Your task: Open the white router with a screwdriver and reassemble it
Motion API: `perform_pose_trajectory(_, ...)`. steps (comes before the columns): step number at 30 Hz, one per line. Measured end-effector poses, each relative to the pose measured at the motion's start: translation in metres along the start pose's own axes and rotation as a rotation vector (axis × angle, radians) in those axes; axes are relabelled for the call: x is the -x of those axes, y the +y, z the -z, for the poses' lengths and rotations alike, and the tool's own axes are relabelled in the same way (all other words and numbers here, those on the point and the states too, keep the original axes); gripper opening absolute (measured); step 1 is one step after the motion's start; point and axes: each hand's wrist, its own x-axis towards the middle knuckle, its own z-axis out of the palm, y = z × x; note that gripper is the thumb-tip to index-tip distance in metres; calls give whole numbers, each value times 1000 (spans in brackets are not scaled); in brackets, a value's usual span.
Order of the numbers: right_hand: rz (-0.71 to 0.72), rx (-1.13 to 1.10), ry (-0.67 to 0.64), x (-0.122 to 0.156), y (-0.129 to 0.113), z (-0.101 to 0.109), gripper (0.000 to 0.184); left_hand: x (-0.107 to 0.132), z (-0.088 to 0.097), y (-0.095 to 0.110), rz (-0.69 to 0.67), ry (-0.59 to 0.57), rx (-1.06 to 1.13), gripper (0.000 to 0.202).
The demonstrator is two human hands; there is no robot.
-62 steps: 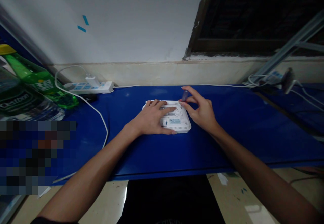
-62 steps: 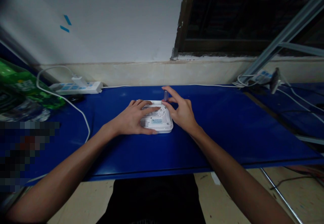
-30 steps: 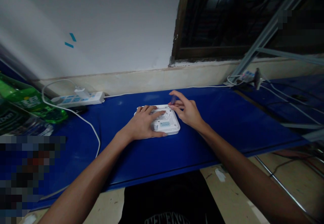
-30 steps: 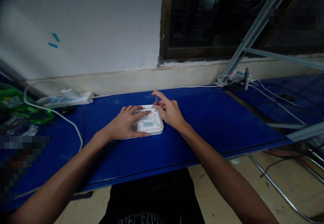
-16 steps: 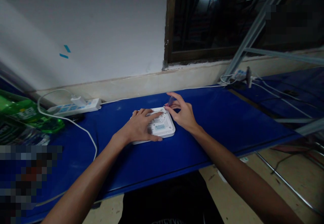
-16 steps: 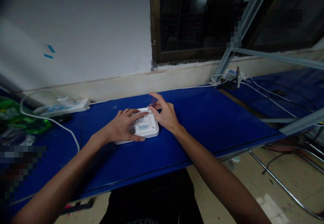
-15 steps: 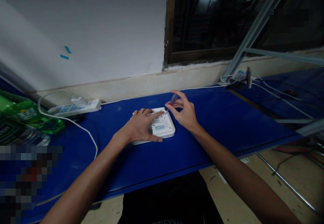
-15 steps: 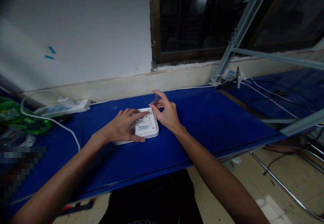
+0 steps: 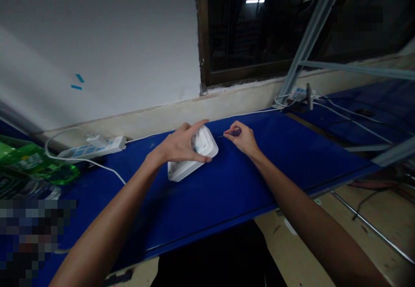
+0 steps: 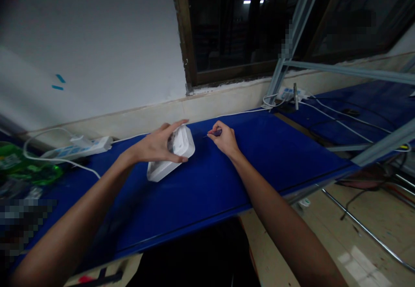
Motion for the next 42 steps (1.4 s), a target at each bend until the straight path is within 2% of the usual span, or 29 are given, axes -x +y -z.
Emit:
perform_pose_trajectory(3,3,65,-29,1,1,0,20,0,13,-6,-95,180,243,119)
perform_pose_trajectory(6,16,145,-75,3,2,-1,14,6,11,-14,-147,247,498,117)
perform_pose_trajectory(9,37,231,-123,4,4,-4,13,18,1,-26,-111,254,654,119)
perform_pose_trajectory(11,52,291,-146,6,5,-7,17,30,-6,-35,-67,249,664,122)
perform_pose_trajectory(15,64,400,-154,8,7,-11,23,55,-19,-55,15,110,730,131)
perform_pose_trajectory(17,62,443,-148,9,7,-13,22,65,-25,-65,35,65,738,128)
perform_pose_trajectory(21,73,525,-122,12,3,-16,24,76,-36,-79,35,39,638,123)
perform_pose_trajectory(28,134,683,-149,19,-11,-30,25,81,-44,-87,111,77,192,122)
perform_pose_trajectory(33,132,733,-194,18,-14,-34,20,81,-52,-81,126,124,96,110)
perform_pose_trajectory(38,81,730,-191,9,-7,-31,17,76,-69,-62,190,195,-36,97)
perform_pose_trajectory(42,75,719,-212,5,-6,-32,17,72,-79,-56,212,223,-53,90)
